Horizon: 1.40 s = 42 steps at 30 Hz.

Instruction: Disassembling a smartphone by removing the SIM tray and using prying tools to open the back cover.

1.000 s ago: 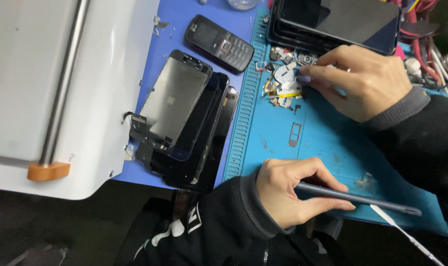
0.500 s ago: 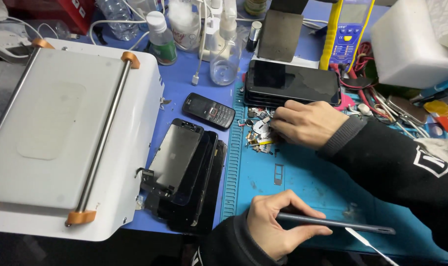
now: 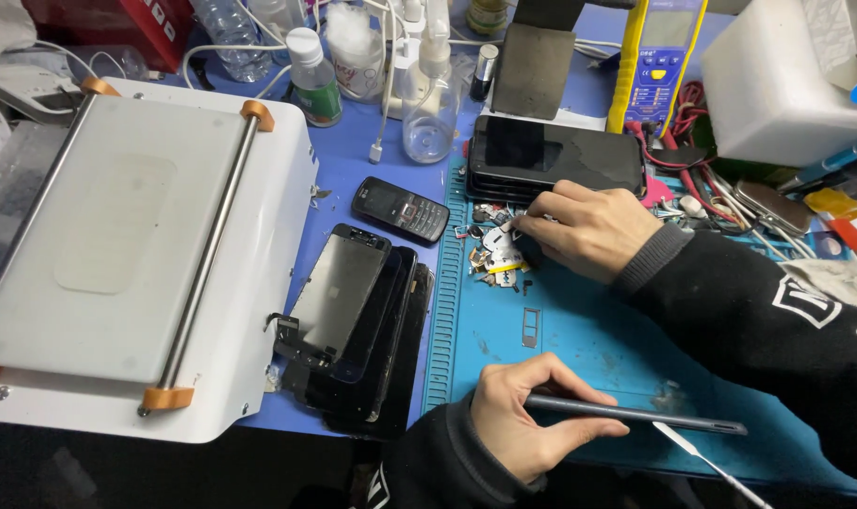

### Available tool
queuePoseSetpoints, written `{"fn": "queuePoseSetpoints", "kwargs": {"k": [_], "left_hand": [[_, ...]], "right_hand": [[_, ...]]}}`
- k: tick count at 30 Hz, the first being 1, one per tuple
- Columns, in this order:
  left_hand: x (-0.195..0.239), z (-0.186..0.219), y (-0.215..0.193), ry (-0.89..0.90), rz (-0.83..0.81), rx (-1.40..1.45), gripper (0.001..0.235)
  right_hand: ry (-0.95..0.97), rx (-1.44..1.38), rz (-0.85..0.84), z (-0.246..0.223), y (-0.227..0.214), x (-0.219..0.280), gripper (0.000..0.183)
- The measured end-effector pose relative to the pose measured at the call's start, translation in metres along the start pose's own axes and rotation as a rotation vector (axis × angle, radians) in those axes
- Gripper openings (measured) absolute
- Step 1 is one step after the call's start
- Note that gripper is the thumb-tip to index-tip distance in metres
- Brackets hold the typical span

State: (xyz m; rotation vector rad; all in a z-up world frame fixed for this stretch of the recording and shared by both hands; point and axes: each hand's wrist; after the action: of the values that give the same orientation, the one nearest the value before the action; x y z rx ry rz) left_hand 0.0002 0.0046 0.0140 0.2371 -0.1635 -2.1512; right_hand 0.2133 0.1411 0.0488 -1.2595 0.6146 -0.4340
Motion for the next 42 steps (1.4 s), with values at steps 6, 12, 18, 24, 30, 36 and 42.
{"fn": "queuePoseSetpoints", "kwargs": {"k": [6,12,18,24,30,36,42], "left_hand": [[-0.001,-0.002,0.000,0.017,-0.001,-0.009,0.022],[-0.001,0.001,0.000,0.011,0.008,-0.021,0.021],[0.000,-0.001,0.002,0.011,0.022,-0.022,0.021],[0.000,0.002,0.003,-0.033,0.028,-0.029,0.020],[-0.001,0.002,0.004,-0.050,0.041,-0.037,0.021],[-0.004,-0.008,0.008,0.010,0.115,-0.036,0.022],[-0.009,-0.013,0.011,0.006,0.228,-0.068,0.021]], "right_hand": [[0.022,-0.006,0.017,-0.007,-0.010,-0.002,0.044],[0.047,-0.027,-0.008,-0.008,-0.022,0.007,0.046],[0.146,-0.170,0.013,-0.012,-0.042,0.044,0.025],[0.376,-0.266,0.023,-0.023,-0.051,0.112,0.021],[0.721,-0.264,0.027,-0.055,-0.071,0.170,0.026],[0.821,-0.337,0.218,-0.073,-0.050,0.243,0.023],[0.961,-0.396,0.256,-0.100,-0.046,0.266,0.019]]}}
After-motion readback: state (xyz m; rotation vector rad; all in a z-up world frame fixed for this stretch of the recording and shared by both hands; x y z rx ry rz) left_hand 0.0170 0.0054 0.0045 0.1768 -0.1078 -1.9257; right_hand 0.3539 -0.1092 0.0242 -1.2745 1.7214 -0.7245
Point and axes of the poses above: each hand's wrist, its own x-axis away from the middle knuckle, its own y-axis out of the palm, z = x × y
